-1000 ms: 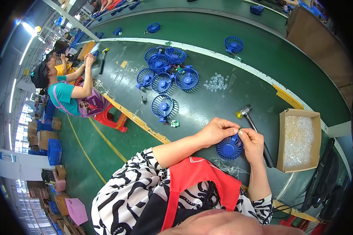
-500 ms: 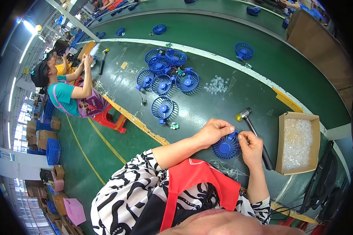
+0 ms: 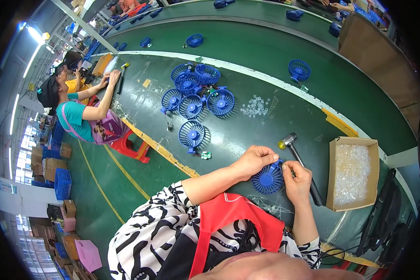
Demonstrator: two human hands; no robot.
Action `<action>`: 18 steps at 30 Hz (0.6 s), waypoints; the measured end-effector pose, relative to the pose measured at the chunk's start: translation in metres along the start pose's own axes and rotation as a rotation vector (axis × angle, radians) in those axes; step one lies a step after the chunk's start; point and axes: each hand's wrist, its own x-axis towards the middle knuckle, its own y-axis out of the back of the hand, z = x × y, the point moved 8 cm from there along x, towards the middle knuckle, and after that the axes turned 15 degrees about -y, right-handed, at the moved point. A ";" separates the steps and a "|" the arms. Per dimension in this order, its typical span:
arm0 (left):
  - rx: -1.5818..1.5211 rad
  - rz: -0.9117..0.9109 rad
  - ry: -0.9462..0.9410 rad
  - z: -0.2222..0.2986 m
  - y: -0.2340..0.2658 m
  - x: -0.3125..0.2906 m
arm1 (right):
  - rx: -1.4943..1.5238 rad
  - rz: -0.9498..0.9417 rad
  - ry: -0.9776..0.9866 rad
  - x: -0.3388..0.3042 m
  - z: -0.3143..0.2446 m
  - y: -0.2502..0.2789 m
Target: The person assembles mini fan parts by taking fan covers from a conveyor belt, fitting small components into them by hand, tapping them with a hammer, and placing the assembled fan covers back onto the conveyor belt.
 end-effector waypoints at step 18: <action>0.205 -0.166 0.026 0.000 -0.004 0.016 | -0.018 0.019 0.106 0.000 0.000 0.001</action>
